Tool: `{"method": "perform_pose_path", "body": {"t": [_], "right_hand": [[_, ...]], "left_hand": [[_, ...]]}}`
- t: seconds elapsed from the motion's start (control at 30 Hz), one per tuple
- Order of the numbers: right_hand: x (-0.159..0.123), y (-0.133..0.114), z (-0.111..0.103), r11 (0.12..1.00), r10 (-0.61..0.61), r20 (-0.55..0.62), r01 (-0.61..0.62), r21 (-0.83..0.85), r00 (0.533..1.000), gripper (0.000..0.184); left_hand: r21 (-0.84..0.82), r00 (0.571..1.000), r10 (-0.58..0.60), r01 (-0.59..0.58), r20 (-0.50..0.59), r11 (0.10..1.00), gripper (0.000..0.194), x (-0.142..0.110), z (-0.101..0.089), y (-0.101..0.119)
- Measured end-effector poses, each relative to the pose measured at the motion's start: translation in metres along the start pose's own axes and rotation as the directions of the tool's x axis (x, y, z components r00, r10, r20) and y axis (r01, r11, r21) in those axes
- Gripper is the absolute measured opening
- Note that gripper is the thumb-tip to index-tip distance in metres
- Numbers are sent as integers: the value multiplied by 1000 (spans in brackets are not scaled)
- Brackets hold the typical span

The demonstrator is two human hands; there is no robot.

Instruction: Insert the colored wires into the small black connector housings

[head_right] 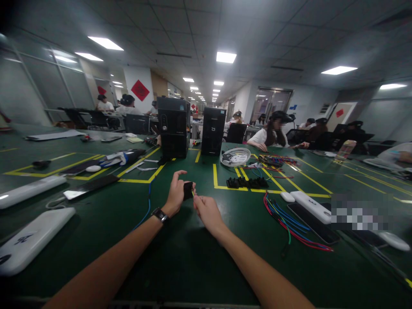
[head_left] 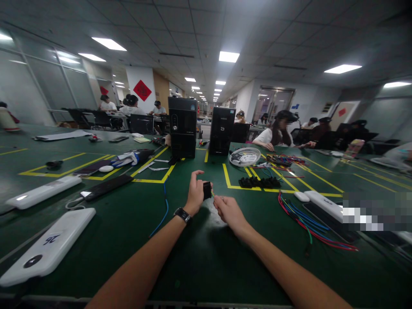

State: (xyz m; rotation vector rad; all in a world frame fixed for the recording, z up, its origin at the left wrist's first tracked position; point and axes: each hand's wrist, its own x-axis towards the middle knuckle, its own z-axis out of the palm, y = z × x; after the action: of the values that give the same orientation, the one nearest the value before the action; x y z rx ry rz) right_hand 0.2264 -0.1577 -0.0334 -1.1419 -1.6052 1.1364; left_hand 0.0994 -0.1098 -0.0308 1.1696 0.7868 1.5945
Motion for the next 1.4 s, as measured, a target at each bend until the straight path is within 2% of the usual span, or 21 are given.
{"method": "perform_pose_path", "body": {"t": [0.13,0.27,0.37,0.47,0.6,0.73,0.83,0.9,0.97,1.07,1.13,1.2,1.3,1.4], "right_hand": [[-1,-3,-3,995,7,-21,-5,97,1000,37],[1,8,5,999,10,-10,-10,37,1000,39],[1,7,8,999,27,1,-27,35,1000,38],[-2,-4,1,996,38,22,-39,81,999,37],[-3,-9,-4,995,28,19,-30,97,999,36],[-3,4,9,1000,-10,16,11,-19,1000,37],[-4,8,16,993,-41,38,45,-109,998,38],[-5,6,13,995,-42,-14,41,-87,999,37],[-4,3,7,999,-34,-68,33,-23,997,36],[1,2,-2,998,-18,-71,23,61,997,34],[4,5,-5,996,-1,-37,4,84,999,31],[7,8,-4,997,16,3,-16,69,1000,28],[8,10,-3,999,32,46,-32,5,998,25],[7,9,-4,996,34,60,-29,-86,998,23]], "left_hand": [[-26,1000,4,-4,-18,1000,33,2,4,1],[-93,999,-33,30,-33,995,30,-2,12,3],[-45,1000,-1,0,-6,999,30,-2,6,5],[33,997,47,-49,58,998,31,2,-3,7],[1,997,42,-43,67,999,33,3,0,7],[-140,998,-9,0,-62,990,32,4,11,10],[-198,986,48,-80,-160,977,31,12,6,15],[-161,980,101,-129,-170,979,30,18,-5,16],[-87,983,99,-113,-152,990,27,22,-18,14],[76,998,-30,35,-62,997,22,23,-31,3],[203,991,-137,134,-2,970,24,23,-35,-7],[327,983,-182,169,9,930,29,25,-37,-15],[455,990,-140,137,-28,880,36,30,-37,-22],[521,994,-93,107,-52,847,35,40,-40,-24]]}}
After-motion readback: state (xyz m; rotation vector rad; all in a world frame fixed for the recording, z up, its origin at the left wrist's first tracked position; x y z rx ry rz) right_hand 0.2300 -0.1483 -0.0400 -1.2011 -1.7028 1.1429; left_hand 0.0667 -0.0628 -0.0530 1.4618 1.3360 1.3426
